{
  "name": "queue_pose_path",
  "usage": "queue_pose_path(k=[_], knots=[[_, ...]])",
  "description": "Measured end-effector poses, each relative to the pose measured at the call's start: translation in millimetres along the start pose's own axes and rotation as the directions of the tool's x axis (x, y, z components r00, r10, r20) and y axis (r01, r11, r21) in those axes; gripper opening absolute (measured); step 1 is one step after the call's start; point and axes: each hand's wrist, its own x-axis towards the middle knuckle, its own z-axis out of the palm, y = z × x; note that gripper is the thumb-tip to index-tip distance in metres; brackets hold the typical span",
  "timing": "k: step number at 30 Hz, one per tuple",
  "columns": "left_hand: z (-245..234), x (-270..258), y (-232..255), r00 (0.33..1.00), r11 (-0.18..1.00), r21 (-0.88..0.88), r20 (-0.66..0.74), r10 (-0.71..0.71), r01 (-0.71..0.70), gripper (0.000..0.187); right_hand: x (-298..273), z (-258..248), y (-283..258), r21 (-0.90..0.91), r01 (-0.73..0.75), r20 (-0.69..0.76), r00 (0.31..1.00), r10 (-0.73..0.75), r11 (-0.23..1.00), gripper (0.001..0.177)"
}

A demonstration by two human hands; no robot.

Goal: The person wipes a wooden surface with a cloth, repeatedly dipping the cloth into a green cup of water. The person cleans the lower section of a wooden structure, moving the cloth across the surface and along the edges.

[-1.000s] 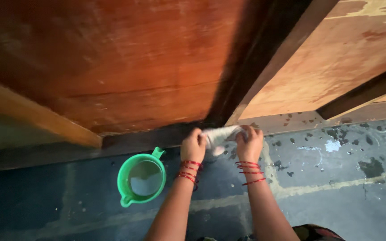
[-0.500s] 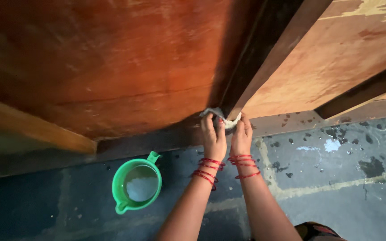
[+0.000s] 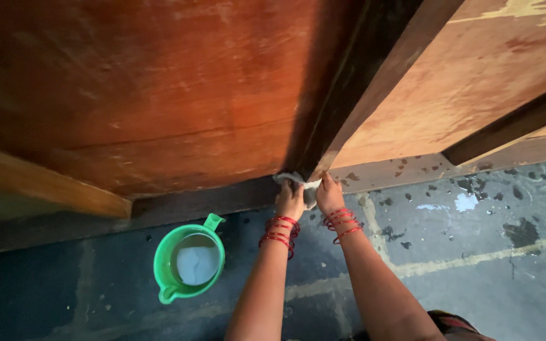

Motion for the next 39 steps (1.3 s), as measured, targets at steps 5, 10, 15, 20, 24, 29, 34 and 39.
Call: queue_pose_path(k=[5,10,15,20,24,29,34,39], knots=[[-10,-26,52,0.935,0.916,-0.250,-0.251,0.252,-0.314,0.036,-19,-37,-58,0.628,-0.054,0.017,0.998,0.056,0.776,0.041],[-26,-40,66,0.844,0.863,-0.073,-0.264,0.467,-0.500,0.037,-41,-43,-112,0.440,0.274,-0.369,0.923,-0.106,0.855,0.042],[-23,-17,22,0.961,0.932,0.265,-0.051,0.271,-0.248,0.042,-29,-38,-98,0.267,0.110,-0.174,0.983,-0.064,0.957,0.027],[-7,-10,-7,0.917,0.876,0.375,-0.137,0.375,-0.303,0.039,-28,-26,-68,0.141,0.190,-0.057,0.981,-0.184,0.971,0.032],[-21,-19,31,0.874,0.892,0.053,-0.183,0.451,-0.449,0.024,-36,-41,-79,0.474,0.005,-0.030,0.999,0.010,0.880,0.045],[-59,-53,129,0.800,0.809,-0.113,-0.273,0.533,-0.577,0.021,-41,-98,-134,0.740,0.132,-0.125,0.990,-0.057,0.660,0.041],[-95,-94,243,0.716,0.668,-0.261,-0.307,0.627,-0.697,0.022,-42,-173,-214,0.793,0.286,-0.240,0.958,-0.156,0.537,0.037],[-115,-104,290,0.660,0.616,-0.239,-0.270,0.701,-0.751,0.024,-39,-204,-248,0.775,0.406,-0.340,0.914,-0.222,0.484,0.034]])
